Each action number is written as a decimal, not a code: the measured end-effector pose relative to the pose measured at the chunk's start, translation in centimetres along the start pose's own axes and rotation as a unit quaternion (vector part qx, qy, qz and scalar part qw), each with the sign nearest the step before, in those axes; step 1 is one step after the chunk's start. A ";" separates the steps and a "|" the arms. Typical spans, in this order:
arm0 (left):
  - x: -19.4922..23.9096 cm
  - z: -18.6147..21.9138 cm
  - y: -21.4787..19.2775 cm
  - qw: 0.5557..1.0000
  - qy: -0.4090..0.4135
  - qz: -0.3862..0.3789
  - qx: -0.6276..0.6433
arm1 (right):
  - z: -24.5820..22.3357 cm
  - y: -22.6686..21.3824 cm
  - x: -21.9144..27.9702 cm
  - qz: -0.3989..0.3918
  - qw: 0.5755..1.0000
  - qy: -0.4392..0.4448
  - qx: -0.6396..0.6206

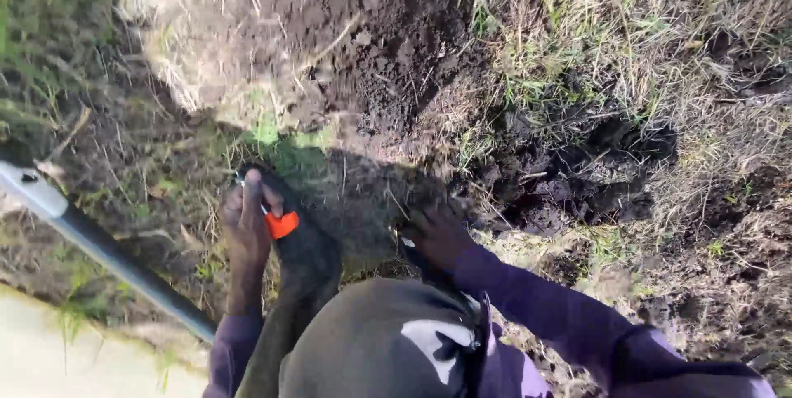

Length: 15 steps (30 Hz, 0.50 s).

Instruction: Using a punch tool to create holes in an irrigation pipe and clearing soil around it by hand.

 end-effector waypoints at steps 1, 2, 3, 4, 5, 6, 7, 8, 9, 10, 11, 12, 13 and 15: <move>-0.1 -0.5 -0.2 1.000 -0.006 0.003 0.000 | 0.5 1.2 1.0 0.009 1.000 -0.020 -0.004; -0.3 -1.2 -0.2 1.000 -0.012 0.007 0.001 | 1.1 2.6 2.0 0.017 0.999 -0.040 -0.007; -0.5 -1.3 0.0 1.000 -0.020 0.000 0.001 | 0.9 -0.8 -0.9 0.009 0.999 -0.033 -0.009; -0.7 -1.4 0.0 1.000 -0.018 0.002 0.008 | 1.4 -3.7 -3.5 -0.043 0.999 0.028 -0.017; -0.4 -1.5 -0.2 1.000 -0.021 0.006 0.012 | 1.4 -6.7 -5.4 -0.099 0.991 0.088 -0.028; 0.8 -1.6 -0.2 0.999 -0.033 0.000 0.010 | 2.2 -4.6 -5.1 -0.111 0.989 0.093 -0.033; 0.4 -1.5 -0.2 1.000 -0.025 0.003 0.012 | 3.6 -2.6 -6.2 -0.110 0.990 0.092 0.016; -0.1 -1.2 -0.2 1.000 -0.016 0.007 0.014 | 4.9 -0.8 -7.4 -0.109 0.988 0.091 0.065; -0.5 -1.3 -0.1 1.000 -0.002 0.000 0.018 | 5.0 -0.3 -6.0 -0.096 0.988 0.099 0.070; -1.1 -1.7 -0.3 1.000 -0.004 0.003 0.021 | 4.6 0.7 -4.7 -0.108 0.989 0.066 0.082; 0.5 -2.3 -0.5 0.999 -0.024 0.018 0.023 | 3.7 1.7 -2.0 -0.138 0.986 0.020 0.089; -0.4 -1.7 -0.2 0.999 -0.029 0.023 0.024 | 4.0 2.3 -1.6 -0.143 0.986 0.015 0.090; 0.0 -1.0 -0.2 0.999 -0.042 0.028 0.006 | 3.8 3.2 0.0 -0.186 0.980 0.016 0.069; 0.7 -0.5 -0.4 0.999 -0.044 0.027 -0.007 | 3.4 3.5 2.3 -0.219 0.974 0.026 0.054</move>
Point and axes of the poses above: each hand's wrist, its own x-axis away from the middle knuckle, its own y-axis out of the palm, z = x × y, the point moved 7 cm from there along -x, towards the middle knuckle, and after that the axes turned 7 degrees about y, right-handed, at the moved point
